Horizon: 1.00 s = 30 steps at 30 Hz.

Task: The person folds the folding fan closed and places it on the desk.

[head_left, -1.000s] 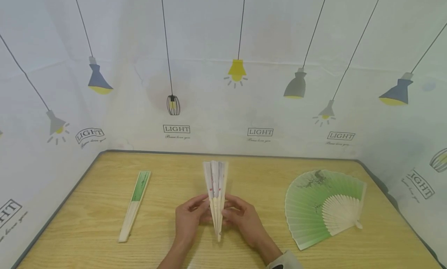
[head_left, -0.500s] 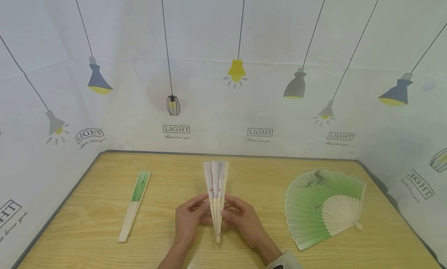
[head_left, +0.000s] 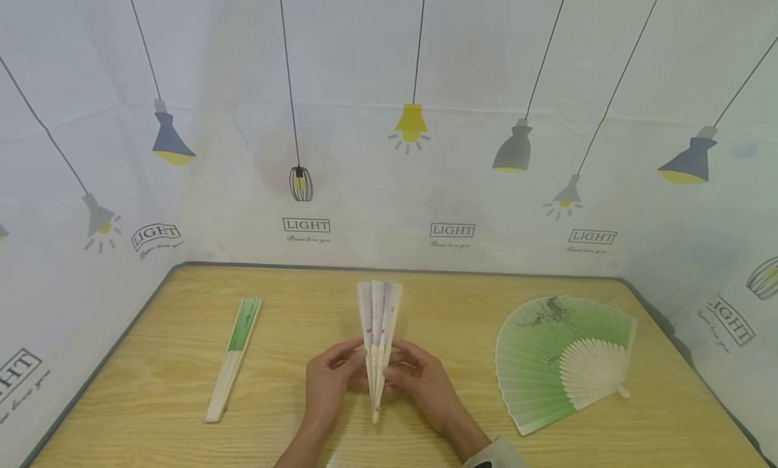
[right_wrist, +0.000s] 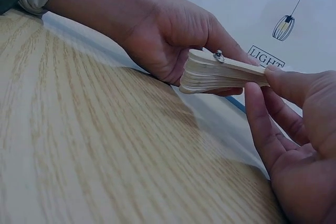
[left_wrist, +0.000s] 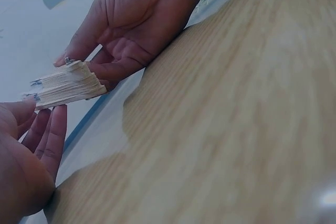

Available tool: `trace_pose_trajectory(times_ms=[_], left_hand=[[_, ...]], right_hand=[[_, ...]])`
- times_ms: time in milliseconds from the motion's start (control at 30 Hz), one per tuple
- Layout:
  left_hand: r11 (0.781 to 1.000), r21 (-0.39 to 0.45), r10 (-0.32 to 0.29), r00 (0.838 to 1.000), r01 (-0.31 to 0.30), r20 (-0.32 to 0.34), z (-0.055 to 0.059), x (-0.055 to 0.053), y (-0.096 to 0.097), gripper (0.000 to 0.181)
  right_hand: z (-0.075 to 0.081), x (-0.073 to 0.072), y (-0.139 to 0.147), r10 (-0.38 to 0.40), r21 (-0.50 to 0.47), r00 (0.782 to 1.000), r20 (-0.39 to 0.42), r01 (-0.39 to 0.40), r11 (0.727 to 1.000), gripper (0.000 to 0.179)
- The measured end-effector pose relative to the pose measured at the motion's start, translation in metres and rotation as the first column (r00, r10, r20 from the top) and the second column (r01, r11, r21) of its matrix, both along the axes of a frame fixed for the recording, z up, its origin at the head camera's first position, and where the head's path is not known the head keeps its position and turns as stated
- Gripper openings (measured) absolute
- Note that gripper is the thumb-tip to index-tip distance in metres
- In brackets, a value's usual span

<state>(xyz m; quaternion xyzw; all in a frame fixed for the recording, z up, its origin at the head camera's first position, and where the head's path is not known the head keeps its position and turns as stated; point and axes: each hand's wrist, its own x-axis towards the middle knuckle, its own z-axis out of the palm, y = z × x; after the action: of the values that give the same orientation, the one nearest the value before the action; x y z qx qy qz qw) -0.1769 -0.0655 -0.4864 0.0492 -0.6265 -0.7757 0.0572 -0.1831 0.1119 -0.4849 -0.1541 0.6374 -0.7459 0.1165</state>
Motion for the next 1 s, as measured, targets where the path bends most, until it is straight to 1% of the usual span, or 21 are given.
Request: trace_pose_trajectory(times_ms=[100, 267, 433, 700, 833, 867, 933, 1000], left_hand=[[0.999, -0.032, 0.009, 1.0, -0.009, 0.008, 0.0001, -0.0001, 0.0002, 0.032], [1.0, -0.021, 0.001, 1.0, -0.001, 0.001, 0.0002, -0.0002, 0.0011, 0.033], [1.0, -0.03, -0.008, 1.0, 0.008, -0.002, -0.0004, -0.0007, 0.0013, 0.031], [0.997, -0.078, -0.021, 1.0, 0.02, -0.014, -0.0025, -0.0016, 0.0011, 0.031], [0.997, -0.074, -0.027, 0.999, 0.025, -0.026, -0.0018, -0.0007, 0.0014, 0.031], [0.996, -0.083, -0.029, 0.999, 0.025, -0.038, -0.0016, -0.0003, 0.0016, 0.032], [0.995, -0.097, -0.03, 0.999, 0.026, -0.04, -0.0015, -0.0001, 0.0015, 0.033], [0.991, -0.129, -0.025, 0.999, 0.02, -0.037, -0.0015, 0.0001, 0.0012, 0.034]], right_hand=[[-0.001, 0.0, -0.0003, 0.003, 0.013, 1.0, -0.017, -0.002, 1.0, 0.057], [-0.0038, -0.0009, -0.0002, 0.014, 0.058, 0.999, -0.042, -0.011, 0.998, 0.058], [-0.0041, -0.0012, 0.0005, 0.023, 0.088, 0.999, -0.033, -0.02, 0.996, 0.058], [-0.002, 0.0003, -0.0001, 0.071, 0.11, 0.996, -0.049, -0.065, 0.992, 0.051], [-0.0016, -0.0001, -0.0003, 0.056, 0.102, 0.997, -0.05, -0.05, 0.993, 0.056], [-0.0016, -0.0003, -0.0003, 0.049, 0.1, 0.998, -0.05, -0.044, 0.994, 0.058], [-0.0014, -0.0003, -0.0003, 0.034, 0.09, 0.998, -0.05, -0.03, 0.995, 0.063], [-0.0018, -0.0003, -0.0007, 0.019, 0.079, 0.999, -0.049, -0.015, 0.997, 0.067]])
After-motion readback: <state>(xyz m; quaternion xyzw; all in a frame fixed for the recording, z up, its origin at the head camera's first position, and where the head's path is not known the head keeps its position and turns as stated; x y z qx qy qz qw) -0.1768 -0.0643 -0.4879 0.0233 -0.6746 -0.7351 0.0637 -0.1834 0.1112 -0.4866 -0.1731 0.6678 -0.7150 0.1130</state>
